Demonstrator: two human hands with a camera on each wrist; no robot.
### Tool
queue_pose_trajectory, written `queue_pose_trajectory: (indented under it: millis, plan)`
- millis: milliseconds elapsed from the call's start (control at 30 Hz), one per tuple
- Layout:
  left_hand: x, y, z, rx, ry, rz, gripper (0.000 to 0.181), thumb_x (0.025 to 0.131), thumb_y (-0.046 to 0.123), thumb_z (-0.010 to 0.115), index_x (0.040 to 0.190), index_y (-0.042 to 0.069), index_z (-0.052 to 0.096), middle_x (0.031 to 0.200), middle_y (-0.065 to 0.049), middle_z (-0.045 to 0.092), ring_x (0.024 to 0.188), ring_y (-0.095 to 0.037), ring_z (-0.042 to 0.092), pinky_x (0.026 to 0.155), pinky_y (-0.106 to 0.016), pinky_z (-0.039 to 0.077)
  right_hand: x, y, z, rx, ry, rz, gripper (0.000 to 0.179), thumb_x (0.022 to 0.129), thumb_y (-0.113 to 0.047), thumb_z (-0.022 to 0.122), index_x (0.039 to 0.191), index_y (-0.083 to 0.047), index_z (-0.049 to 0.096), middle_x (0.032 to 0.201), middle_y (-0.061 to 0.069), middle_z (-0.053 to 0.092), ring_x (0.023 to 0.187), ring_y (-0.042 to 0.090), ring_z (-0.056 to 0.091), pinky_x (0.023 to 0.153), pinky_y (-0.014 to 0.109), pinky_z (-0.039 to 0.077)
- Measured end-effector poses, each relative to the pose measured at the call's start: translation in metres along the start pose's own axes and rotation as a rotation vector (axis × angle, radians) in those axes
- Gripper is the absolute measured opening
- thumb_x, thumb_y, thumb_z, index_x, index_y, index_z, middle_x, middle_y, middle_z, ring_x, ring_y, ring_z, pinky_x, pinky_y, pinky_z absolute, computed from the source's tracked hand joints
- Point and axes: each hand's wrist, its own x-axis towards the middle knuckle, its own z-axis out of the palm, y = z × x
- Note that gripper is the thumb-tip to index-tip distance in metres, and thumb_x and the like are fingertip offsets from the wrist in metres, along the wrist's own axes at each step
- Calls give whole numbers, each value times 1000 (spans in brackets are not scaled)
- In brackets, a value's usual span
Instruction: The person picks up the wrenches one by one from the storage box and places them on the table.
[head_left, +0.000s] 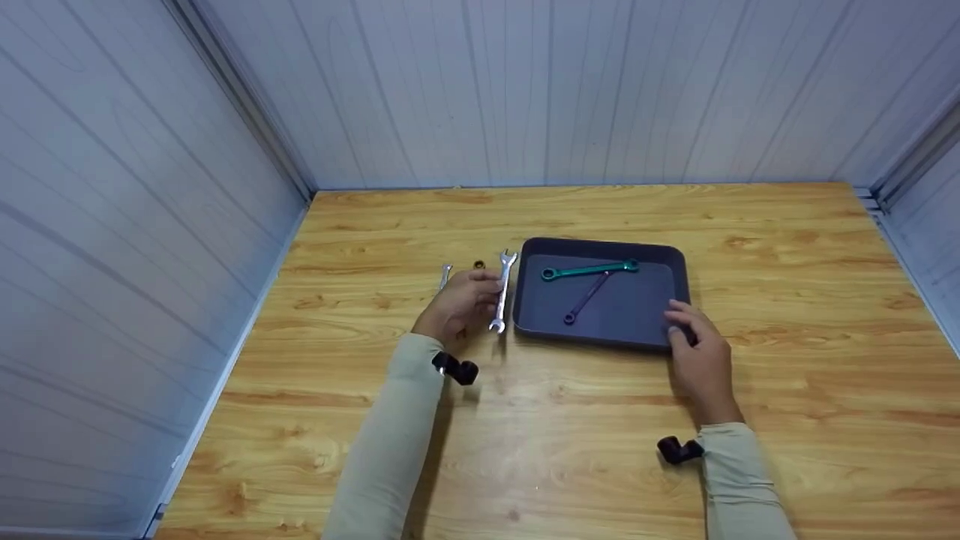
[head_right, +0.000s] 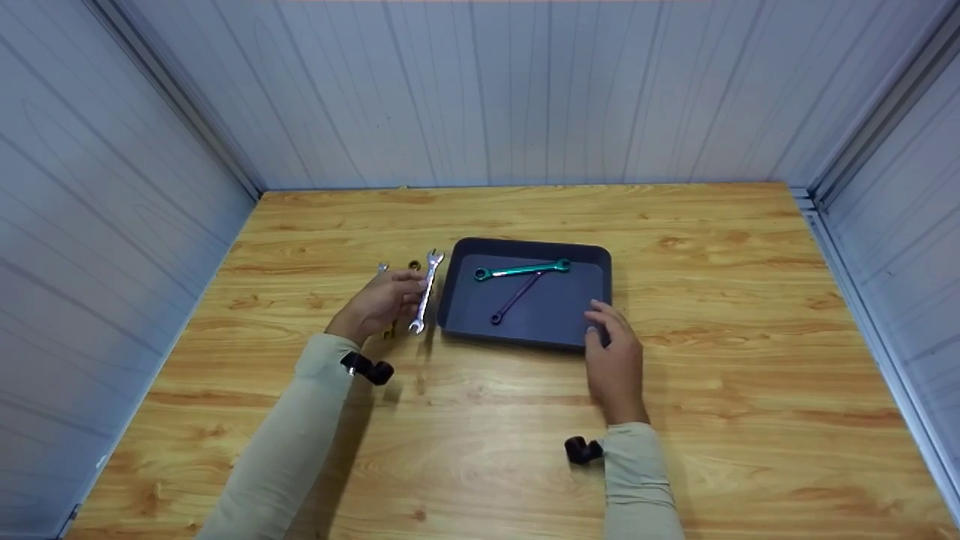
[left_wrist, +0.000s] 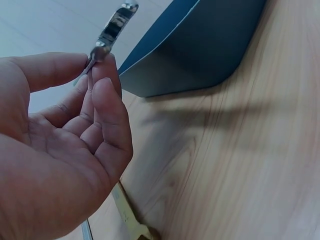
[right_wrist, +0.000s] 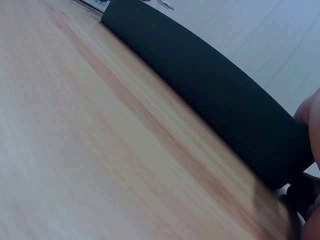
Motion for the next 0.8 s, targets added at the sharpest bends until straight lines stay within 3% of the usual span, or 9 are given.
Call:
queue_pose_trajectory:
  millis: [300,567,800]
  plan:
    - [-4,-6,-8,66,-13,-3,18,97,4,64,114,-1,66,91,-5,63,74,-13,58,66,-25,48,1,0,-3,-10,13,19,26,102,-7,54,124,-4,68,141,-1,58,138,20,43,114,41,32]
    - [-11,-14,-26,70,41,-47,26,97,6,64,122,-2,64,92,-3,59,71,-12,52,61,-23,44,0,0,2,12,0,28,27,102,-9,54,124,-4,68,141,-3,57,138,19,43,114,40,31]
    - [-16,-20,-43,52,38,12,26,98,3,59,122,-7,62,85,-4,58,68,-12,51,57,-21,42,-3,2,5,5,0,10,27,103,-10,53,125,-4,68,142,-1,57,138,20,44,113,44,33]
